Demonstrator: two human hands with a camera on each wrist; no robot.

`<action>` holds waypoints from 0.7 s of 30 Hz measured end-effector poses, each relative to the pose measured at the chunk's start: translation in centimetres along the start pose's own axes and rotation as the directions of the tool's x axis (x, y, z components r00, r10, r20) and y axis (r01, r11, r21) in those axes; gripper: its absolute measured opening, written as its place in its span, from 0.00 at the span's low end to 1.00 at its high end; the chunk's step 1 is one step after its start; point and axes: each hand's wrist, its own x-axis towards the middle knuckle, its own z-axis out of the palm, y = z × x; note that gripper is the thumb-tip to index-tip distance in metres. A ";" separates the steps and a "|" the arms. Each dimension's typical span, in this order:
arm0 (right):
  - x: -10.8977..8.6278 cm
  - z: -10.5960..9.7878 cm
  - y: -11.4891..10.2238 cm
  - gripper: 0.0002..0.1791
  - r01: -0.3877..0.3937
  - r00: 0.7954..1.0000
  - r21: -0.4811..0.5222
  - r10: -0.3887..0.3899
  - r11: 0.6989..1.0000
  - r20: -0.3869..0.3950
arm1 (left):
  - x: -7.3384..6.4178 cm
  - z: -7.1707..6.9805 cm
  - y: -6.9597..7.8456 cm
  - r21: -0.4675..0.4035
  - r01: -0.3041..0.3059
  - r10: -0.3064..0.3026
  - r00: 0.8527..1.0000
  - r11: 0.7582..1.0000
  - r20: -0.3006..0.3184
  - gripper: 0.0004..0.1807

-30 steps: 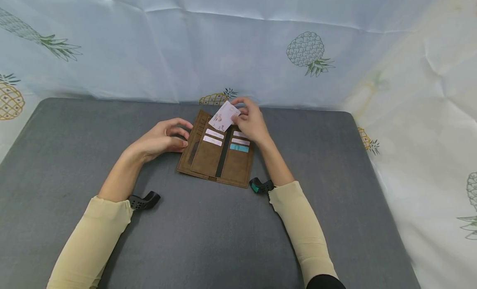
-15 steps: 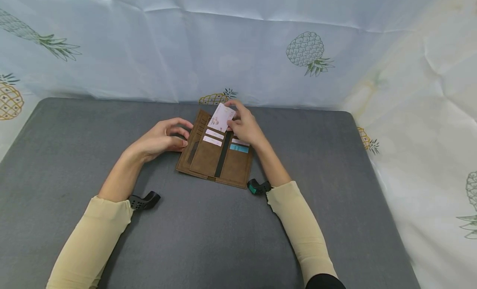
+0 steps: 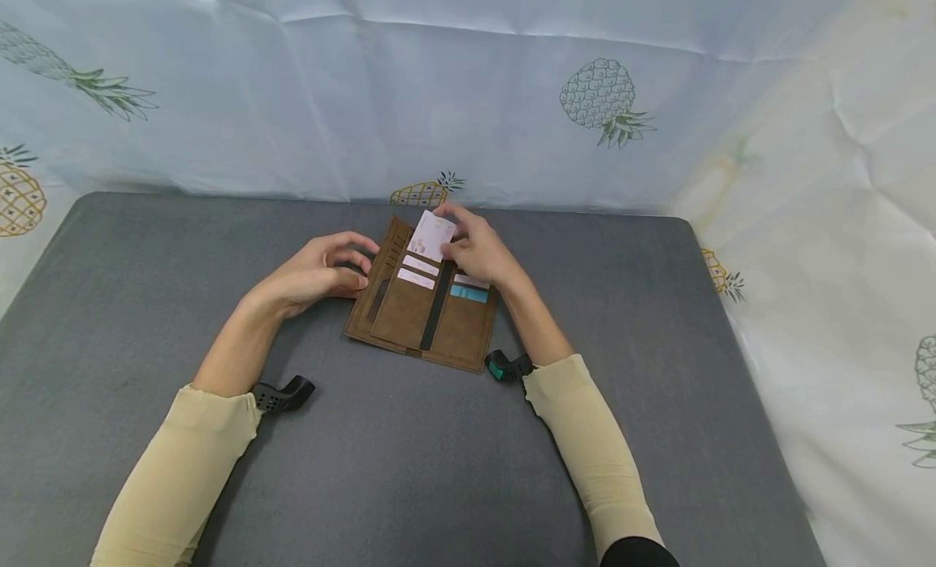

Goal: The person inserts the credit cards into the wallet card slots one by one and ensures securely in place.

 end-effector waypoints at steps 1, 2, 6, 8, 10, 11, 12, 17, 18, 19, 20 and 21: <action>0.0 0.1 -0.1 0.28 0.002 1.000 -0.021 -0.002 1.000 0.006 | 0.0 0.0 0.0 -0.001 0.000 0.000 1.000 1.000 0.001 0.30; 0.0 0.2 -0.1 0.26 0.004 1.000 -0.043 -0.003 0.999 0.014 | 0.0 0.0 0.0 -0.003 -0.001 0.001 1.000 1.000 0.002 0.30; -0.1 0.6 -0.5 0.20 0.035 0.999 -0.148 -0.030 0.988 0.036 | 0.0 -0.1 0.1 -0.003 -0.005 0.005 1.000 1.000 0.003 0.30; -0.1 0.8 -0.6 0.18 0.042 0.999 -0.172 -0.036 0.984 0.037 | 0.0 -0.1 0.1 -0.002 -0.006 0.006 1.000 1.000 0.003 0.30; -0.1 0.9 -0.6 0.18 0.045 0.999 -0.179 -0.040 0.983 0.034 | 0.0 -0.2 0.1 0.001 -0.007 0.007 1.000 1.000 0.002 0.30; -0.1 0.9 -0.6 0.18 0.045 0.999 -0.176 -0.040 0.983 0.033 | 0.0 -0.2 0.1 0.002 -0.007 0.007 1.000 1.000 0.002 0.30; 0.0 1.0 -0.6 0.17 0.045 0.999 -0.173 -0.040 0.984 0.031 | 0.0 -0.1 0.1 0.003 -0.008 0.008 1.000 1.000 0.002 0.30; 0.0 1.0 -0.4 0.16 0.052 0.998 -0.167 -0.049 0.985 0.025 | 0.1 -0.1 0.0 0.001 -0.010 0.010 1.000 1.000 0.001 0.29; 0.0 0.9 -0.3 0.16 0.052 0.999 -0.165 -0.049 0.985 0.023 | 0.1 -0.1 0.0 0.000 -0.011 0.011 1.000 1.000 0.001 0.29; 0.0 0.9 -0.3 0.15 0.052 0.999 -0.162 -0.049 0.985 0.021 | 0.1 -0.1 0.0 0.000 -0.011 0.011 1.000 1.000 0.001 0.29; 0.0 0.9 -0.3 0.15 0.051 0.999 -0.162 -0.048 0.986 0.020 | 0.1 -0.1 0.0 0.000 -0.011 0.011 1.000 1.000 0.001 0.29; 0.0 0.9 -0.3 0.15 0.050 0.999 -0.161 -0.048 0.986 0.019 | 0.1 -0.1 -0.1 0.001 -0.011 0.011 1.000 1.000 0.001 0.29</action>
